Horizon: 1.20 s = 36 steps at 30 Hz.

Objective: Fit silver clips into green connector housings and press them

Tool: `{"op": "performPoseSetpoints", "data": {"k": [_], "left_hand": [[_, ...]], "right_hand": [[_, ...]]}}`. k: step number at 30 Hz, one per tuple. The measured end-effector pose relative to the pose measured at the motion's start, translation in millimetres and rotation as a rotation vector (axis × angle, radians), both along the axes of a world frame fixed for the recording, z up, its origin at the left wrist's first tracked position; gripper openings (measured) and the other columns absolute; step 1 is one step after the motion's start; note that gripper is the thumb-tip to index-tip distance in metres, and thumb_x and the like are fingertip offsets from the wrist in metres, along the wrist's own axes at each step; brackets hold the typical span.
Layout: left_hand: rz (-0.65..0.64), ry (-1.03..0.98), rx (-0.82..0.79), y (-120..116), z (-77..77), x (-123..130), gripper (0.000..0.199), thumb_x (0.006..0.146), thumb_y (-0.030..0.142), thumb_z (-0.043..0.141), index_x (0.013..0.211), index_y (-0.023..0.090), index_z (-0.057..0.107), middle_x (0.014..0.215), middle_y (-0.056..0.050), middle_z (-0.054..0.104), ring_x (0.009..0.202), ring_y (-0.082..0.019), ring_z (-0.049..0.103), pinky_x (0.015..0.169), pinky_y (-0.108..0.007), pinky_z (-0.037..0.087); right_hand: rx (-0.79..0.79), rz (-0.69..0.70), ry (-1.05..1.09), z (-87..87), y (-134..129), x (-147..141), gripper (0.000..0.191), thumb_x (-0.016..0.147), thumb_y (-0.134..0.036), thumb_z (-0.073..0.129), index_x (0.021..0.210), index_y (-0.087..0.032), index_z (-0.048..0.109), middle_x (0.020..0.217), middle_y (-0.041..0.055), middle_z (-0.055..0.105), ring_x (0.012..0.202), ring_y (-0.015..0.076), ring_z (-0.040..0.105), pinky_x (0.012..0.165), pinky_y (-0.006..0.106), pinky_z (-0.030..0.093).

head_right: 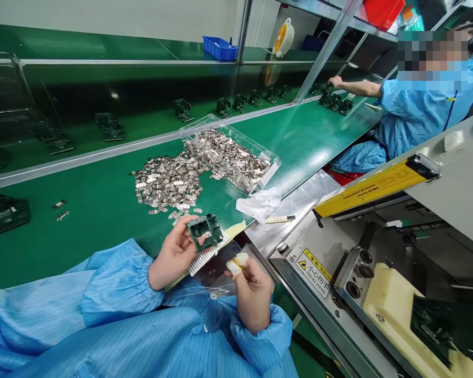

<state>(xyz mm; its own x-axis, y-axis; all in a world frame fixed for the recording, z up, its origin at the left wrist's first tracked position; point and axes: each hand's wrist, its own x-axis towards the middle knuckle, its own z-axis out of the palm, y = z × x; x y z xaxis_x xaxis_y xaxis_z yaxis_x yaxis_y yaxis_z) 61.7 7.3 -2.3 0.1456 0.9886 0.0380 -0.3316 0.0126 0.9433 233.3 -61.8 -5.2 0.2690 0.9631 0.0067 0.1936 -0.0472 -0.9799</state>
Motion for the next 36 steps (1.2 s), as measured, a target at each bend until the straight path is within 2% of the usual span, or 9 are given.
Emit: {"op": "performPoseSetpoints", "data": {"k": [2, 6, 14, 20, 24, 26, 30, 32, 36], "left_hand": [[0.006, 0.033, 0.007, -1.5, -2.6, -1.0, 0.04, 0.087, 0.035, 0.067, 0.119, 0.022, 0.048, 0.089, 0.0, 0.059, 0.08, -0.01, 0.06, 0.074, -0.02, 0.05], [0.019, 0.067, 0.008, -3.0, -4.9, -2.0, 0.042, 0.087, 0.037, 0.065, 0.122, 0.022, 0.048, 0.083, 0.001, 0.054, 0.074, -0.01, 0.056, 0.07, -0.021, 0.049], [-0.03, 0.056, 0.034, -4.0, 3.0, -2.0, 0.035, 0.09, 0.035, 0.062, 0.12, 0.022, 0.048, 0.088, 0.0, 0.057, 0.077, -0.01, 0.057, 0.072, -0.02, 0.048], [-0.056, 0.031, 0.045, -4.1, 4.7, -1.4, 0.036, 0.091, 0.035, 0.061, 0.121, 0.021, 0.047, 0.093, -0.003, 0.062, 0.081, -0.011, 0.061, 0.073, -0.02, 0.049], [-0.06, 0.036, 0.059, -4.7, 5.3, -2.1, 0.035, 0.091, 0.034, 0.061, 0.121, 0.021, 0.047, 0.095, -0.003, 0.063, 0.082, -0.011, 0.061, 0.072, -0.02, 0.049], [-0.081, 0.042, 0.055, -5.5, 5.9, -2.8, 0.034, 0.092, 0.033, 0.06, 0.121, 0.021, 0.047, 0.097, -0.004, 0.064, 0.084, -0.012, 0.062, 0.075, -0.021, 0.05], [-0.098, 0.072, 0.051, -7.3, 6.3, -3.4, 0.033, 0.093, 0.031, 0.059, 0.122, 0.021, 0.047, 0.098, -0.005, 0.065, 0.086, -0.013, 0.063, 0.076, -0.022, 0.051], [-0.103, 0.075, 0.06, -7.9, 6.0, -3.4, 0.032, 0.093, 0.029, 0.058, 0.122, 0.022, 0.047, 0.102, -0.005, 0.066, 0.089, -0.014, 0.065, 0.078, -0.023, 0.052], [-0.118, 0.078, 0.094, -9.3, 3.8, -4.0, 0.031, 0.094, 0.026, 0.056, 0.123, 0.023, 0.047, 0.107, -0.006, 0.066, 0.093, -0.015, 0.066, 0.081, -0.024, 0.053]], "right_hand": [[0.043, -0.034, 0.013, 9.1, 0.5, -3.6, 0.013, 0.085, -0.029, 0.064, 0.091, -0.02, 0.071, 0.084, 0.0048, 0.075, 0.067, 0.0196, 0.073, 0.063, 0.028, 0.062], [0.051, 0.022, 0.02, 19.4, 3.0, -8.9, 0.016, 0.09, -0.032, 0.061, 0.095, -0.02, 0.07, 0.09, 0.0069, 0.076, 0.073, 0.0208, 0.075, 0.063, 0.027, 0.063], [0.05, 0.017, 0.026, 25.8, 10.2, -14.9, 0.013, 0.088, -0.031, 0.064, 0.084, -0.019, 0.066, 0.068, 0.0029, 0.073, 0.058, 0.0164, 0.07, 0.055, 0.023, 0.059], [0.066, 0.12, -0.075, 22.9, 12.1, -17.0, 0.011, 0.093, -0.027, 0.056, 0.095, -0.02, 0.065, 0.079, 0.0032, 0.072, 0.069, 0.0168, 0.069, 0.064, 0.027, 0.058], [0.108, 0.134, -0.124, 26.4, 14.2, -19.0, 0.01, 0.094, -0.023, 0.054, 0.097, -0.022, 0.063, 0.078, 0.0013, 0.067, 0.069, 0.0155, 0.065, 0.063, 0.026, 0.054], [0.193, 0.109, -0.208, 29.8, 17.4, -22.1, 0.012, 0.092, -0.019, 0.053, 0.098, -0.022, 0.063, 0.088, 0.0028, 0.065, 0.079, 0.0167, 0.063, 0.07, 0.029, 0.053], [0.351, 0.065, -0.393, 32.9, 25.8, -31.6, 0.017, 0.088, -0.013, 0.052, 0.099, -0.022, 0.063, 0.126, 0.0093, 0.055, 0.119, 0.0253, 0.053, 0.101, 0.045, 0.042], [0.37, 0.06, -0.436, 31.7, 29.2, -37.0, 0.018, 0.087, -0.012, 0.052, 0.098, -0.022, 0.062, 0.137, 0.0107, 0.049, 0.128, 0.0283, 0.046, 0.106, 0.052, 0.037], [0.405, 0.018, -0.499, 27.7, 32.8, -46.9, 0.016, 0.087, -0.011, 0.05, 0.097, -0.021, 0.058, 0.141, 0.0126, 0.046, 0.132, 0.0308, 0.043, 0.106, 0.057, 0.036]]}}
